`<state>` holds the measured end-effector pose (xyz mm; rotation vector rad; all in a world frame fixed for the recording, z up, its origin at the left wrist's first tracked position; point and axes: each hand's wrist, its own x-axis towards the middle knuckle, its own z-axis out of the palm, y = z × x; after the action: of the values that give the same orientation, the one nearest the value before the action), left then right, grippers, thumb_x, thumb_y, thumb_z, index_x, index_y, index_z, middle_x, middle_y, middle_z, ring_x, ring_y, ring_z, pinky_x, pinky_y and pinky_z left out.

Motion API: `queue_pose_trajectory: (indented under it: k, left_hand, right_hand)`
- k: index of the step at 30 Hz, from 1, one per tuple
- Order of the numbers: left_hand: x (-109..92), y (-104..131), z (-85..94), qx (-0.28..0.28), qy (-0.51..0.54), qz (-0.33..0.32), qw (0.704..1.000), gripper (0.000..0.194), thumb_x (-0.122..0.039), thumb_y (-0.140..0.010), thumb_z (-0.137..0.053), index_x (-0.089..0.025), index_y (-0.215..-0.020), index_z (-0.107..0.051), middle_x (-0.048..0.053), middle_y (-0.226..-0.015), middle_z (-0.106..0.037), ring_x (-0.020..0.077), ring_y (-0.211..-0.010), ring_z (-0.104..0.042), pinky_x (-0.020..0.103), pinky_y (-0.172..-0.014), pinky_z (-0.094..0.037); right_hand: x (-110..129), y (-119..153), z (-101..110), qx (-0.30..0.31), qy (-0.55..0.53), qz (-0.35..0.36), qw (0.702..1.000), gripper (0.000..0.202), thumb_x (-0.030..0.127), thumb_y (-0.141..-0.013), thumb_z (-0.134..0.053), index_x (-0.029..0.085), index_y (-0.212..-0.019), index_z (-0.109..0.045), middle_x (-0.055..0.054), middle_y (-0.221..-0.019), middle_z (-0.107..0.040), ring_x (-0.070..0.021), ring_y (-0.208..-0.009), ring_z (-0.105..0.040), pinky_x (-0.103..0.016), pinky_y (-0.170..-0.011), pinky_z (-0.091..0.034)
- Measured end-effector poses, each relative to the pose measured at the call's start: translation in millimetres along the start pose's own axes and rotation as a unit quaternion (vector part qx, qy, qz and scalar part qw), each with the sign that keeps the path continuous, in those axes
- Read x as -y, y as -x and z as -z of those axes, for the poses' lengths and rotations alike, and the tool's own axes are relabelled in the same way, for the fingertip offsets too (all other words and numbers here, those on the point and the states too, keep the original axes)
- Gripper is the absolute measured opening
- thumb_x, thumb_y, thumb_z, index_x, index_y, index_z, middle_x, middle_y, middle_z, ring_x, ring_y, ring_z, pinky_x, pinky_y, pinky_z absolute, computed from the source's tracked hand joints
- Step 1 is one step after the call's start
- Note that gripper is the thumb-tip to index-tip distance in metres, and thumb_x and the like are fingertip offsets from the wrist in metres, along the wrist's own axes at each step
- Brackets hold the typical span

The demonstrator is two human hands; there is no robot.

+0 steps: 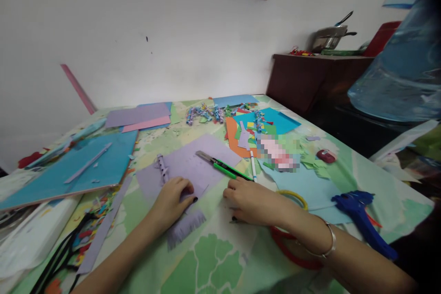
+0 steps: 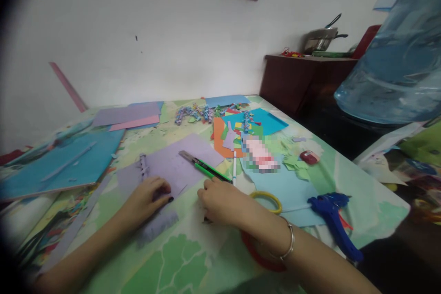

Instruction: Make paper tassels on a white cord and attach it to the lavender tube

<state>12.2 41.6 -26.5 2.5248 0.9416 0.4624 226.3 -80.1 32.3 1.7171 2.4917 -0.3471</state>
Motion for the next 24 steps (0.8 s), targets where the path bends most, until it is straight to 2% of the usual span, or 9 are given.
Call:
queue_pose_trajectory:
  k: [5,13,19,24]
  left_hand:
    - [7,2,-5.7,-0.061,0.012,-0.02,0.998,0.016,-0.03,-0.078,-0.059,-0.019,-0.089,-0.06,0.008,-0.091,-0.065,0.0263,-0.089,-0.06,0.042,-0.081,-0.048]
    - [7,3,-6.1,-0.041,0.026,-0.027,0.998,0.013,-0.025,-0.08,-0.056,-0.019,-0.091,-0.059,0.007,-0.086,-0.067,0.024,-0.082,-0.061,0.041,-0.077,-0.049]
    - [12,3,-11.9,-0.076,0.001,-0.05,0.996,0.018,-0.026,-0.084,-0.052,-0.019,-0.099,-0.06,0.009,-0.099,-0.065,0.0263,-0.096,-0.06,0.044,-0.087,-0.049]
    - [16,3,-15.3,-0.087,-0.021,-0.062,0.994,0.019,-0.026,-0.087,-0.05,-0.018,-0.101,-0.06,0.01,-0.101,-0.065,0.0269,-0.097,-0.06,0.045,-0.087,-0.048]
  right_hand:
    - [-9,-4,-7,-0.015,-0.016,-0.003,1.0,0.02,0.015,-0.075,-0.062,0.012,-0.094,-0.061,-0.011,-0.097,-0.06,-0.0228,-0.085,-0.057,-0.029,-0.06,-0.037]
    - [-14,-4,-10,-0.02,-0.045,-0.008,0.999,0.02,0.014,-0.074,-0.059,0.013,-0.093,-0.06,-0.009,-0.094,-0.06,-0.0191,-0.079,-0.057,-0.027,-0.054,-0.031]
    - [-12,-3,-10,0.001,-0.047,-0.009,0.999,0.021,0.015,-0.077,-0.057,0.014,-0.098,-0.058,-0.01,-0.094,-0.064,-0.0218,-0.077,-0.062,-0.027,-0.052,-0.03]
    - [-9,-2,-9,0.021,-0.028,-0.029,0.999,0.02,0.013,-0.078,-0.053,0.014,-0.098,-0.057,-0.012,-0.086,-0.067,-0.0242,-0.074,-0.064,-0.028,-0.05,-0.028]
